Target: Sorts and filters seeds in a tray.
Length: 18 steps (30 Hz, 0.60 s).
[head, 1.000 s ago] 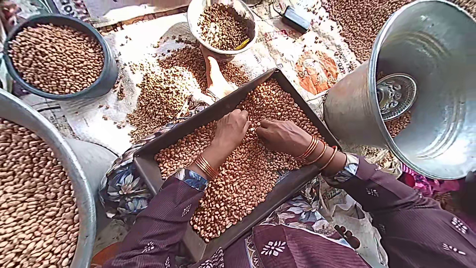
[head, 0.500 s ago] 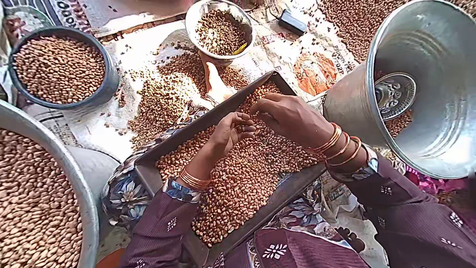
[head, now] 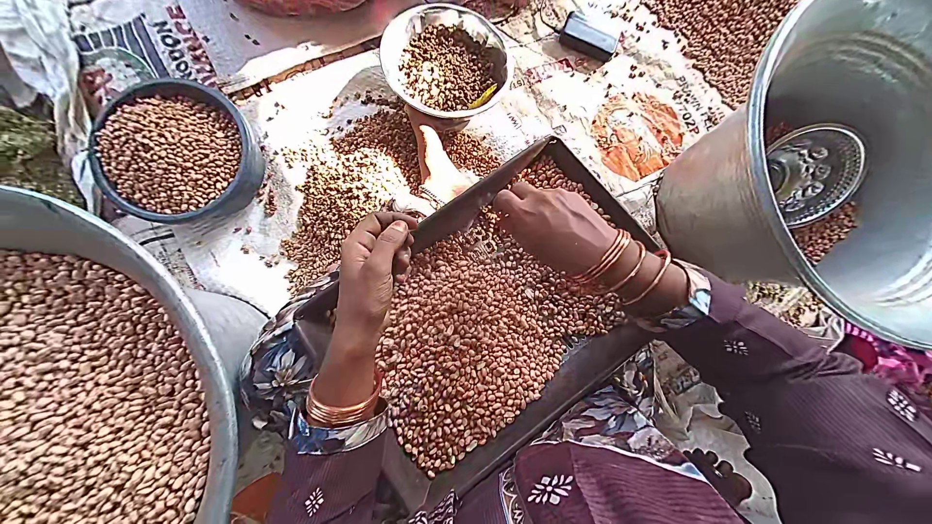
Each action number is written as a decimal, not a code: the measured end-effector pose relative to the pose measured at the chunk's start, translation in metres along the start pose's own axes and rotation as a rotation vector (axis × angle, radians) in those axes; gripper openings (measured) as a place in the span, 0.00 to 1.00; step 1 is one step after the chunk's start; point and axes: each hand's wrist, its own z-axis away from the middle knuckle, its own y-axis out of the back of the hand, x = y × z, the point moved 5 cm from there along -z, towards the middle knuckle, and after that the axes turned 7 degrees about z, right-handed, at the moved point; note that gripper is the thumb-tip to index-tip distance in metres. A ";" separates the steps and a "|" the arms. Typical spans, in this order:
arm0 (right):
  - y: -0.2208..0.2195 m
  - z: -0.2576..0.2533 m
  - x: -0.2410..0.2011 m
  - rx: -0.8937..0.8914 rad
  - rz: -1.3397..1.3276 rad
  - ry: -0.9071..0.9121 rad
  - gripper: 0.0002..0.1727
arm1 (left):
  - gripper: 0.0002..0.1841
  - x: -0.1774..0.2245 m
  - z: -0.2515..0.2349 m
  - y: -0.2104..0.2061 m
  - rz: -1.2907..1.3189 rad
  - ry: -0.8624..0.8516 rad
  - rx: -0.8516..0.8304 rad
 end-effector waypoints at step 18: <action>-0.043 0.089 -0.020 -0.554 -0.343 0.238 0.15 | 0.07 -0.036 0.018 -0.021 -0.930 -0.230 -0.494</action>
